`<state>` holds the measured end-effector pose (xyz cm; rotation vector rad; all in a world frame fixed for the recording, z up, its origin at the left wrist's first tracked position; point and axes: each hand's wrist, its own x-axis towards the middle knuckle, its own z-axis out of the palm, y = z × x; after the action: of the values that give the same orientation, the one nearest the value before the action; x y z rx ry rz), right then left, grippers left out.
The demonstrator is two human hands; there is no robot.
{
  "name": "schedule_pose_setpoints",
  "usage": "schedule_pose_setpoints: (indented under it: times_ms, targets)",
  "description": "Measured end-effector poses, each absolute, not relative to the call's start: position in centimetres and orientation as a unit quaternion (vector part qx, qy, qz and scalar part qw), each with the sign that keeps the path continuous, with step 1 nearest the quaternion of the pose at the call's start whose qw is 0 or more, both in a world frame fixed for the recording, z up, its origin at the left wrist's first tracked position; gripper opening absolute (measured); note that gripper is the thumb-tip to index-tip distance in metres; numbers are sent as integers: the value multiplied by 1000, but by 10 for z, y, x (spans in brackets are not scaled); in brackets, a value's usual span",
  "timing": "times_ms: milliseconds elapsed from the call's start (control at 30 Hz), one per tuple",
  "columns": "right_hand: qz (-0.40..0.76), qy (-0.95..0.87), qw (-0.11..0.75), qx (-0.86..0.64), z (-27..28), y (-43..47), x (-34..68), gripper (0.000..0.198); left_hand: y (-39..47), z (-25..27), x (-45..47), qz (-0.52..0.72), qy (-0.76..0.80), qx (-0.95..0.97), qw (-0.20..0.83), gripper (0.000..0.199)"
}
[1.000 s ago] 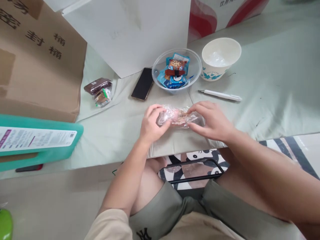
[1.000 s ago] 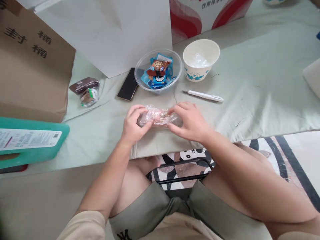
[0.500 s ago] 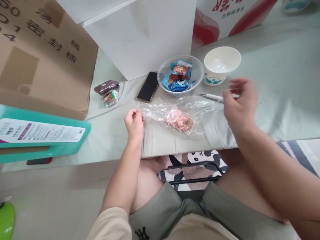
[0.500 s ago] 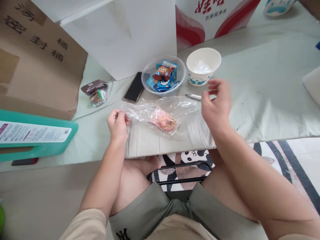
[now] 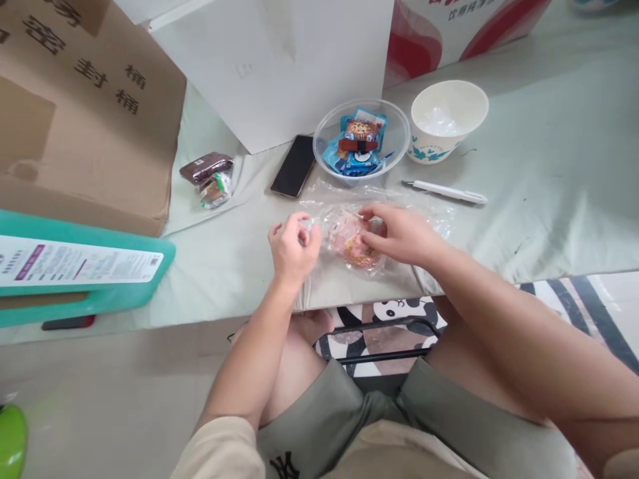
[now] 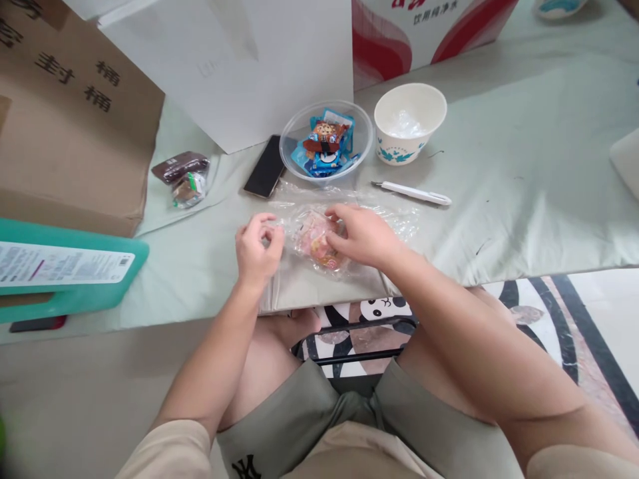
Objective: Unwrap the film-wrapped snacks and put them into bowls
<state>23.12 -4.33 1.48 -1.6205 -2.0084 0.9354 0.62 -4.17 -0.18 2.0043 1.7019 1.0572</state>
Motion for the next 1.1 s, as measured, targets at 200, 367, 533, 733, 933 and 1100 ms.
schedule_pose_setpoints:
  times_ms: [200,367,533,733,933,1100]
  targets:
    - [301,-742,103,-590,22,-43,214,65,-40,0,-20,292,583,741,158,24]
    - [302,-749,59,-587,25,-39,207,47,-42,2,-49,370,556,695,266,50]
    - [336,-734,80,-585,29,-35,205,29,-41,2,-67,442,503,666,329,48]
    - [340,-737,70,-579,31,-29,206,25,-44,12,-71,418,527,653,348,49]
    - [374,-751,77,-539,30,-41,211,87,-69,27,-29,317,529,786,37,16]
    - [446,-728,134,-503,28,-45,219,76,-80,31,-14,155,444,874,120,9]
